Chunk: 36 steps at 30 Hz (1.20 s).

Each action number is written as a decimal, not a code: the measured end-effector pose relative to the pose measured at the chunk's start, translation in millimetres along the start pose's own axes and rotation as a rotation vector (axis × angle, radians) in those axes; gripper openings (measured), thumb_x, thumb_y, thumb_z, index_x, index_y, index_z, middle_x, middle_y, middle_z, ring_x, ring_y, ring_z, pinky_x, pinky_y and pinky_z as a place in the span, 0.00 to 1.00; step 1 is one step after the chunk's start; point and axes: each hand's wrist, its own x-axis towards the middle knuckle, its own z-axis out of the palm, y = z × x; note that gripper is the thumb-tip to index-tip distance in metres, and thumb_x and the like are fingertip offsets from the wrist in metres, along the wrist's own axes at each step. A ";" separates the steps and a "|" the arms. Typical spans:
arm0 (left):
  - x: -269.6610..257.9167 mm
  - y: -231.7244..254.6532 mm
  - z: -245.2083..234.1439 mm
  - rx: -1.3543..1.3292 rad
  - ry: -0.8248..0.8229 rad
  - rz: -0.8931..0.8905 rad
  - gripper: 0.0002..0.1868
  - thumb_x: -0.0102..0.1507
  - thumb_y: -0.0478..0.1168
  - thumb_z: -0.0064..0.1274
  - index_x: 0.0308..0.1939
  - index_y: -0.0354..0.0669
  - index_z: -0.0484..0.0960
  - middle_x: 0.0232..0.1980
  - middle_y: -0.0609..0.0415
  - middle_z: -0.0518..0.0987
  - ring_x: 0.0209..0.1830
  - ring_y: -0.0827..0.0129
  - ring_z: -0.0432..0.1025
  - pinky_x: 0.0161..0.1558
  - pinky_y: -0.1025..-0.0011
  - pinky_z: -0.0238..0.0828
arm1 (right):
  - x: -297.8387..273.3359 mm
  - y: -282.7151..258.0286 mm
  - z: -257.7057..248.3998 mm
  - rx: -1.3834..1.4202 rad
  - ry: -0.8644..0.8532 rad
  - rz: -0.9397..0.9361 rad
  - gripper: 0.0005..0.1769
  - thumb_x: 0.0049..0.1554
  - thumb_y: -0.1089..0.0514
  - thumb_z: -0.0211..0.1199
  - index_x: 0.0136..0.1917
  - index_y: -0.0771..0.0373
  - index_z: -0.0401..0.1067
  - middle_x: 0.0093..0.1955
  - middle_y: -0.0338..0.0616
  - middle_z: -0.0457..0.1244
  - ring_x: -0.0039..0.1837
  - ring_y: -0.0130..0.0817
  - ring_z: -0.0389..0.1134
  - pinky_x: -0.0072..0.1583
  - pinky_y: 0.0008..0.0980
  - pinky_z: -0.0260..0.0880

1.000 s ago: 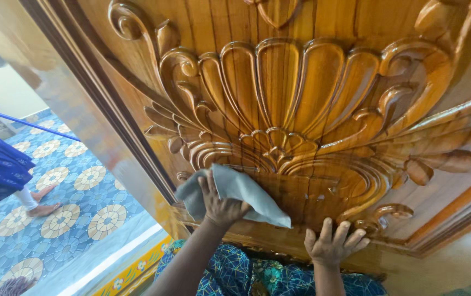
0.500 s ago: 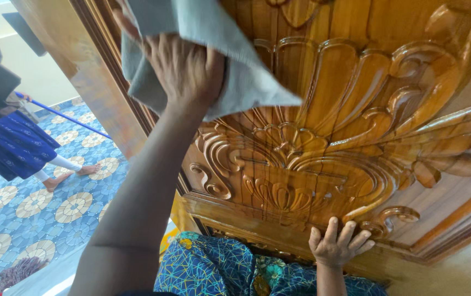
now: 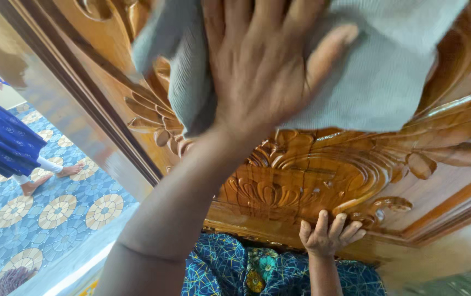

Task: The person wipes a large, ornately carved wooden door or panel using a light blue cloth. They systematically clean the intricate floral and scrollwork carvings, moving the cloth over the raised and recessed details to remove dust or smudges.

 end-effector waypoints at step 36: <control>-377.4 76.9 92.1 -0.220 -0.187 -0.030 0.24 0.69 0.56 0.55 0.66 0.55 0.79 0.71 0.56 0.70 0.83 0.53 0.50 0.83 0.45 0.36 | 79.3 -54.1 -113.8 0.317 0.225 0.179 0.24 0.73 0.47 0.45 0.71 0.69 0.59 0.74 0.60 0.54 0.80 0.55 0.52 0.79 0.60 0.52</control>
